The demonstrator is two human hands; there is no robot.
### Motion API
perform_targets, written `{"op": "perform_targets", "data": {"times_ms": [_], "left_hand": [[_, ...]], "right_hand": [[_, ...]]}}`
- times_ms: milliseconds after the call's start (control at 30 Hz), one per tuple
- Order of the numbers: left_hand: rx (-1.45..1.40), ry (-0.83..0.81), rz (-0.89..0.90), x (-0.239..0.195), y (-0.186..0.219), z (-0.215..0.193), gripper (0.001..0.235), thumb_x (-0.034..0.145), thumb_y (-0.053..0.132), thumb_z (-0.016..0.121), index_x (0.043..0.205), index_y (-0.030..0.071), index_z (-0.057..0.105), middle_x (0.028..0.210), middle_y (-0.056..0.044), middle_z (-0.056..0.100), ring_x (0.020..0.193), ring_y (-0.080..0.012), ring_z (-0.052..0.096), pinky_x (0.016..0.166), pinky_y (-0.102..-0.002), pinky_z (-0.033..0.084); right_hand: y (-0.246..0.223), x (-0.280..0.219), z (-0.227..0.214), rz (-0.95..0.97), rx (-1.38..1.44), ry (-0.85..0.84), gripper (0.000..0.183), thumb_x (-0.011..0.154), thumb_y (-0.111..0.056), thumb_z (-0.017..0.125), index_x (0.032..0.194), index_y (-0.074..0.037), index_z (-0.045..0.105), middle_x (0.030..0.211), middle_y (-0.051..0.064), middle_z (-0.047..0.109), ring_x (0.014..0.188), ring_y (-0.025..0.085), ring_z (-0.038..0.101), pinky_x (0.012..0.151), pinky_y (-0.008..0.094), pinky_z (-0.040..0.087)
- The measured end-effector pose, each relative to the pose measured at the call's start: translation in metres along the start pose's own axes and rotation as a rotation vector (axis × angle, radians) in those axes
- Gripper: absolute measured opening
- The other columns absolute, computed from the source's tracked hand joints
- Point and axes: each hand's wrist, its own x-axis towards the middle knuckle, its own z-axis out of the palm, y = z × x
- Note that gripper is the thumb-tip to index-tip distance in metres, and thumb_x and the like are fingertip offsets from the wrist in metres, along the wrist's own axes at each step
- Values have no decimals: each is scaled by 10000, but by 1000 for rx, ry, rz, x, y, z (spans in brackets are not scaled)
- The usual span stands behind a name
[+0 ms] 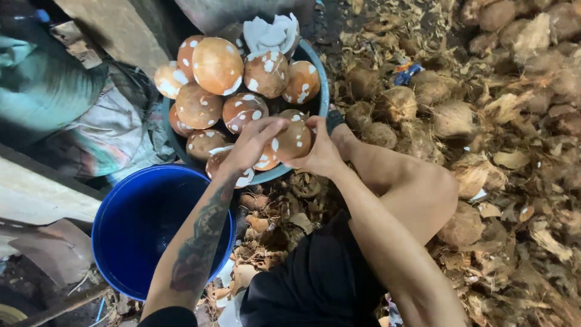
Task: The person sits on the ground and uses a curved knife to peel the husk off coconuts. They hold the coconut in one hand and strike it with the knife to remove the outer layer, then place the peeled coconut into a nearby blue bucket.
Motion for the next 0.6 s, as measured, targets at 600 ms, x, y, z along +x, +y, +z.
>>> {"op": "perform_targets", "data": {"times_ms": [600], "left_hand": [[119,107,171,-7,67,2,339,1055,400,599,1201,153,779,944,-92,698,824,-177,599,821,-347,535]], "right_hand": [[-65,-33,-87,-198,273,323,1130,864,-56,939,1598,-175,87,1586,284,280,1560,507,283,1227,626,334]]}}
